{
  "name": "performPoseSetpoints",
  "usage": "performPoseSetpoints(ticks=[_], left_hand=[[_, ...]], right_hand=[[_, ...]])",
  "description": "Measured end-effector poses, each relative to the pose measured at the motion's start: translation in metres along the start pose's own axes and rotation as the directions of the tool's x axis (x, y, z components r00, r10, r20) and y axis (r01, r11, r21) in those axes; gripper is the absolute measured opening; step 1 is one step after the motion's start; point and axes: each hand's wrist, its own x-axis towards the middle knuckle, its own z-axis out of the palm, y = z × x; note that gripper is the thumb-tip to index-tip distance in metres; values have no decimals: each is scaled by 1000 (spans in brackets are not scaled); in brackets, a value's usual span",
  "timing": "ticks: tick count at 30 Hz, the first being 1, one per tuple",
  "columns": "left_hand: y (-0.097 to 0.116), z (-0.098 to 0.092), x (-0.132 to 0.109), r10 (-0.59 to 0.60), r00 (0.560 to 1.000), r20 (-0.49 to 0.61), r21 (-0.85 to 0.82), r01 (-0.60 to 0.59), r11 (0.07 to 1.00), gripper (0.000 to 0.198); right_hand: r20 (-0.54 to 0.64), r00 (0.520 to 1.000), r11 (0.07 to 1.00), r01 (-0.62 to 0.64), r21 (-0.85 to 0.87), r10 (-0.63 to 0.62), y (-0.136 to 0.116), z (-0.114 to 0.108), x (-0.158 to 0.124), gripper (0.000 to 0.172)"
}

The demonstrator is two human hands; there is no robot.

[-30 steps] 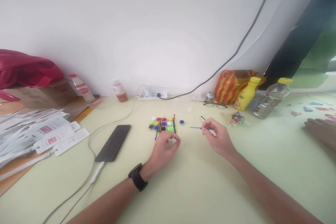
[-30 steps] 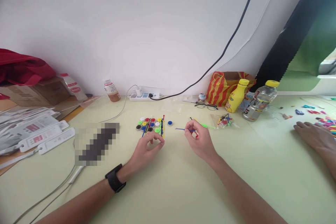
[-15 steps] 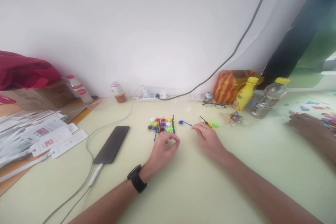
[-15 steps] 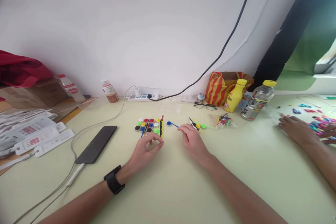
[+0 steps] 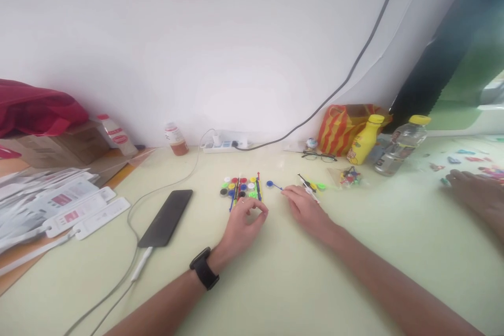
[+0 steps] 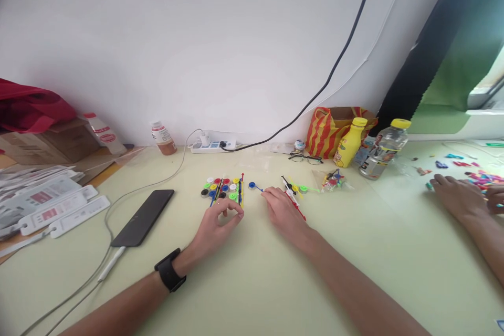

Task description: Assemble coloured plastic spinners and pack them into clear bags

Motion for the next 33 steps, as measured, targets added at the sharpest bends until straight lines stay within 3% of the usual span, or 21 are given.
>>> performPoseSetpoints(ticks=[7, 10, 14, 18, 21, 26, 29, 33], left_hand=[[-1, -1, -1, -11, 1000, -1, 21, 11, 1000, 8], [-2, -2, -4, 35, 999, 16, 84, -37, 996, 20], [0, -1, -9, 151, 980, 130, 195, -174, 965, 35], [2, 0, -10, 189, 956, 226, 197, -235, 952, 17], [3, -2, -9, 173, 967, 186, 134, -199, 971, 11], [0, -1, -5, 6, 984, 176, -148, 21, 989, 15], [1, 0, -4, -36, 982, 185, -291, 90, 952, 20], [7, -2, -3, 4, 973, 229, -370, 83, 925, 24]], right_hand=[[-30, 999, 996, -36, 77, 39, -9, -9, 0, 18], [-61, 995, 987, -69, 142, 78, -13, -16, -3, 17], [24, 997, 963, -75, 258, 71, -18, -22, -6, 22], [111, 990, 920, -127, 372, 92, -22, -28, -6, 20], [119, 986, 864, -163, 476, 121, -23, -35, -4, 17], [162, 985, 768, -143, 625, 51, -33, -39, -3, 17], [189, 982, 770, -134, 624, 18, -42, -33, -5, 20], [193, 981, 824, -123, 553, 17, -48, -26, -8, 22]])
